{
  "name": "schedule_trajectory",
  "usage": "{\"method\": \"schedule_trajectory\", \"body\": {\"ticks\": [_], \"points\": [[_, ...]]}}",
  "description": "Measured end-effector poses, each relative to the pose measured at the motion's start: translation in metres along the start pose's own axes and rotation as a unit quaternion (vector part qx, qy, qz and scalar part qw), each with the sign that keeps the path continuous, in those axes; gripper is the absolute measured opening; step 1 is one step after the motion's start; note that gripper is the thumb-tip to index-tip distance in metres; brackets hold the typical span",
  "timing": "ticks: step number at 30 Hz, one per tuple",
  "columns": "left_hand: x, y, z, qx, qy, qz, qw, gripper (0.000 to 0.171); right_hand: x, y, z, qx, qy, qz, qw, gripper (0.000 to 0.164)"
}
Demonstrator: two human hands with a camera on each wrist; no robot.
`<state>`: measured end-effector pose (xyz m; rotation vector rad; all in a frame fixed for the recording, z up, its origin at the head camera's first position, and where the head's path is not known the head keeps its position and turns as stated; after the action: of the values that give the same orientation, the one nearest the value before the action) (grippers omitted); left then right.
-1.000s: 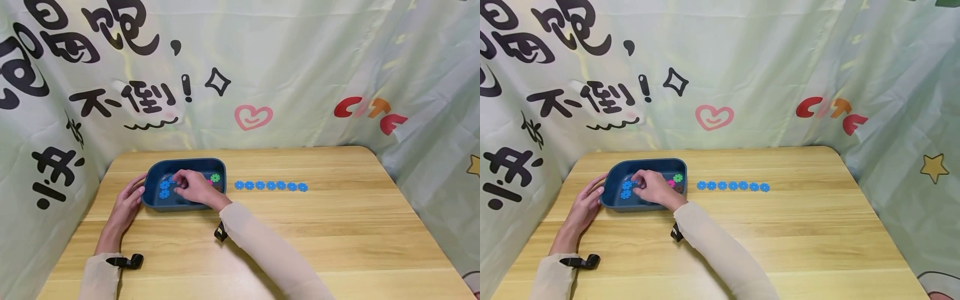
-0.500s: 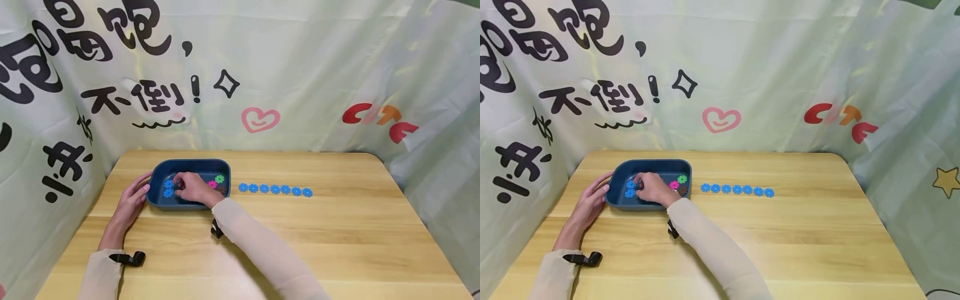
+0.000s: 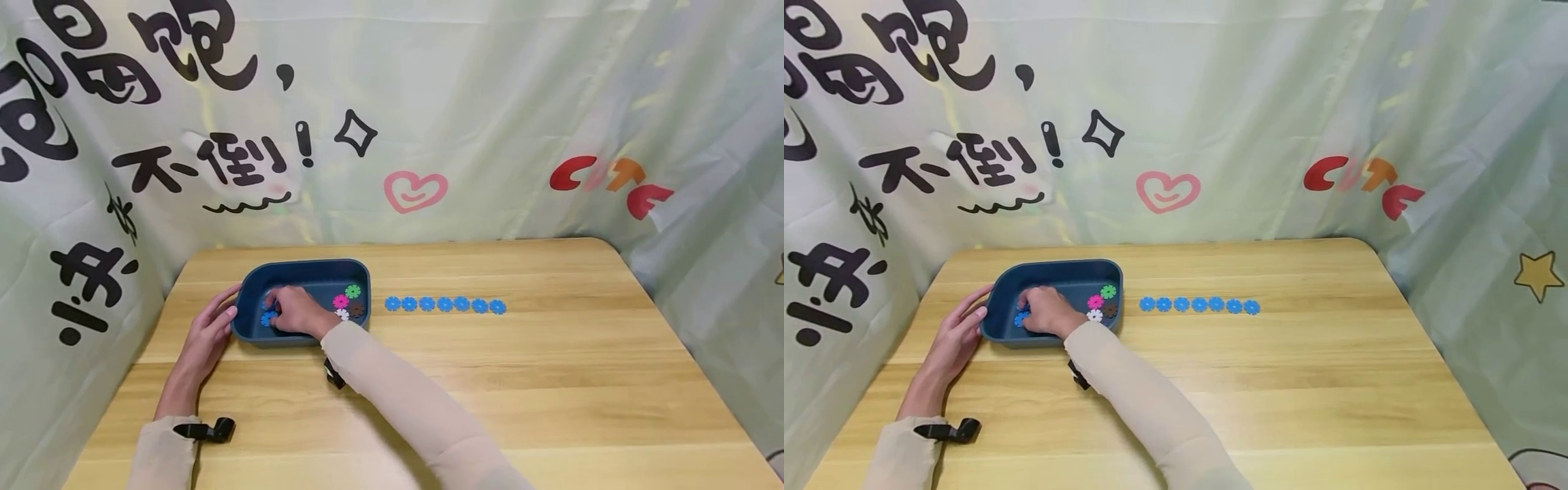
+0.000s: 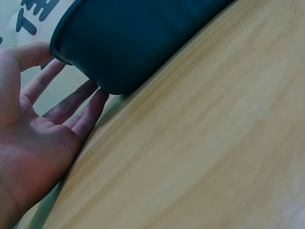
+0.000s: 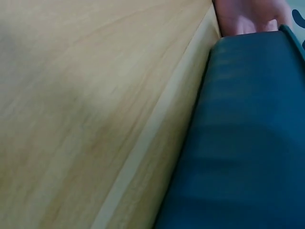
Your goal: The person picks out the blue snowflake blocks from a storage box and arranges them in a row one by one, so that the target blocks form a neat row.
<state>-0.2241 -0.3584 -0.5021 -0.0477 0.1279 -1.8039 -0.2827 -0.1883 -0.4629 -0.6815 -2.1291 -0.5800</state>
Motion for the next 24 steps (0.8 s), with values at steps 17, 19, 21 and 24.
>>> {"method": "schedule_trajectory", "body": {"ticks": [17,19,21,24], "points": [[-0.0008,-0.0017,0.0005,0.005,-0.008,0.000,1.0000,0.050,-0.0041,-0.0015,0.0023,0.012,0.036,-0.011,0.999,0.021],[-0.0004,-0.0013,0.0003,0.005,-0.010,0.000,0.9999,0.050,-0.0048,-0.0017,0.0023,0.012,0.036,-0.015,0.999,0.022],[-0.0002,-0.0007,-0.0001,0.006,-0.011,0.001,0.9999,0.050,-0.0053,-0.0017,0.0019,0.012,0.029,-0.020,0.999,0.024],[0.0003,-0.0001,-0.0006,0.009,-0.014,0.004,0.9998,0.050,-0.0063,-0.0018,0.0017,0.012,0.026,-0.026,0.999,0.025]]}}
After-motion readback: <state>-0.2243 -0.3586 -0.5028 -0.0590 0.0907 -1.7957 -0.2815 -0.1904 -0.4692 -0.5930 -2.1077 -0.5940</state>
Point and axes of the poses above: each hand's wrist, its own y-axis away from the middle knuckle, its own x-axis out of the back of the hand, z = x × y, the point moved 6 cm from there along -y, towards the middle knuckle, and after that the axes turned 12 degrees about -z, right-handed, at the moved point
